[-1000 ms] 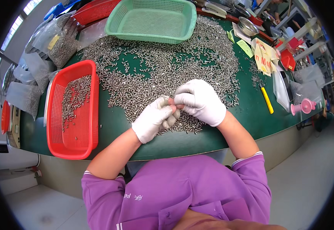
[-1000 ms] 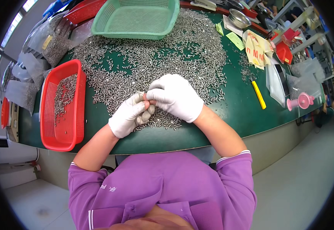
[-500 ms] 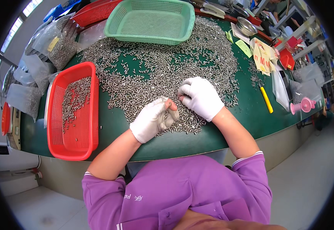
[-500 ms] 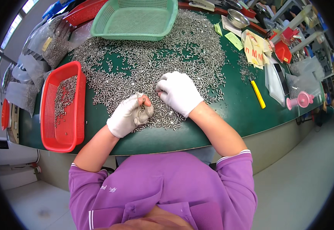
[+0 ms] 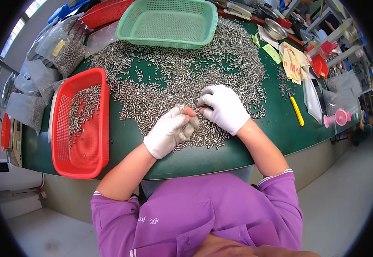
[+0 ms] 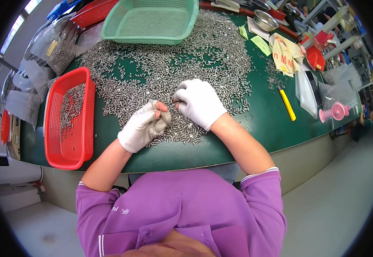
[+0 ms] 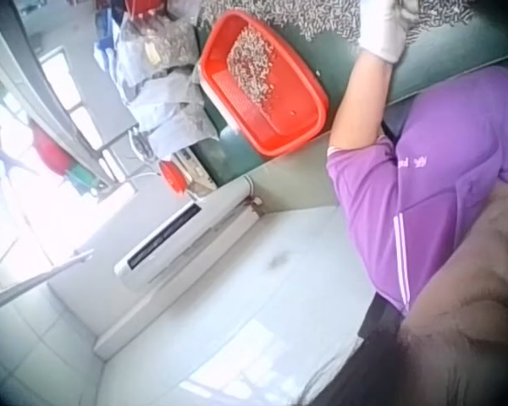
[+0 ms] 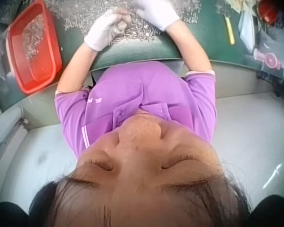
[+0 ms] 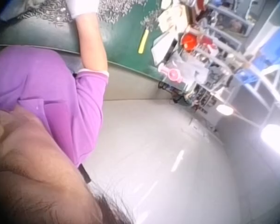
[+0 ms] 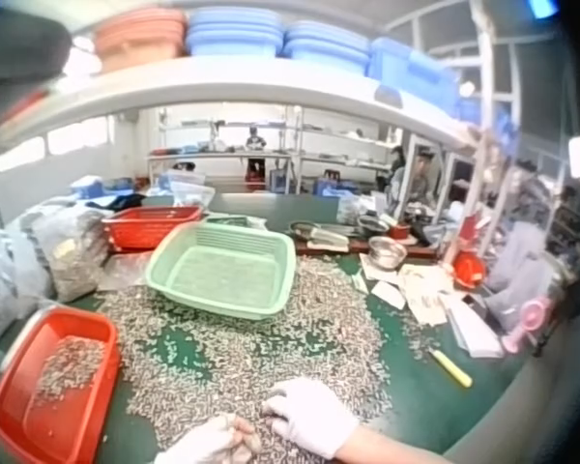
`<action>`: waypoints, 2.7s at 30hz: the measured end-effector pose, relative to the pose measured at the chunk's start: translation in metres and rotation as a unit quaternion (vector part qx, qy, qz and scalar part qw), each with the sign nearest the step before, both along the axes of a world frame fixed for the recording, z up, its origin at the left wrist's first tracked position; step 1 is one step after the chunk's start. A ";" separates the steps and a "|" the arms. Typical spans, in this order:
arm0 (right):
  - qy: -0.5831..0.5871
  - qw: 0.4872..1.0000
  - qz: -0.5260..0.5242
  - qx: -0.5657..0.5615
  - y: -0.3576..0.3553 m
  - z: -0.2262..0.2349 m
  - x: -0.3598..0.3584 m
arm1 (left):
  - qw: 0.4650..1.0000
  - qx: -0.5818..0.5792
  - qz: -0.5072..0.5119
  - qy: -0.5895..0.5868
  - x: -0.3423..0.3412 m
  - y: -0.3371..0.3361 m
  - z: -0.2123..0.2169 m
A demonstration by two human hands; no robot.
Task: Inspecting and sorting small metal components on a workbench.
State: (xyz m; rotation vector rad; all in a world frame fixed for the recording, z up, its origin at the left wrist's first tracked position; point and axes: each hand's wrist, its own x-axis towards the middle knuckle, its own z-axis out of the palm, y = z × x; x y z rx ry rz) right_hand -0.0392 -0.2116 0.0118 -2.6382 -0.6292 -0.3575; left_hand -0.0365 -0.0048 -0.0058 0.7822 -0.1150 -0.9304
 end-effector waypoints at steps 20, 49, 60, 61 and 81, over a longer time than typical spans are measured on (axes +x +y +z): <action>-0.068 0.988 0.084 0.109 0.006 0.011 -0.003 | 0.995 0.094 -0.002 -0.022 -0.001 -0.002 0.006; -0.016 0.978 0.128 0.162 0.008 0.014 -0.004 | 0.989 0.130 -0.017 -0.072 -0.003 -0.003 0.007; -0.025 1.000 -0.013 -0.005 -0.004 -0.003 0.004 | 0.994 0.105 -0.001 -0.036 -0.003 -0.003 0.004; -0.039 0.999 -0.004 -0.012 -0.004 -0.005 0.006 | 0.995 0.097 -0.001 -0.029 -0.003 -0.003 0.004; -0.031 0.999 0.000 -0.006 -0.009 -0.001 0.006 | 0.998 0.064 0.000 -0.008 -0.001 0.000 0.003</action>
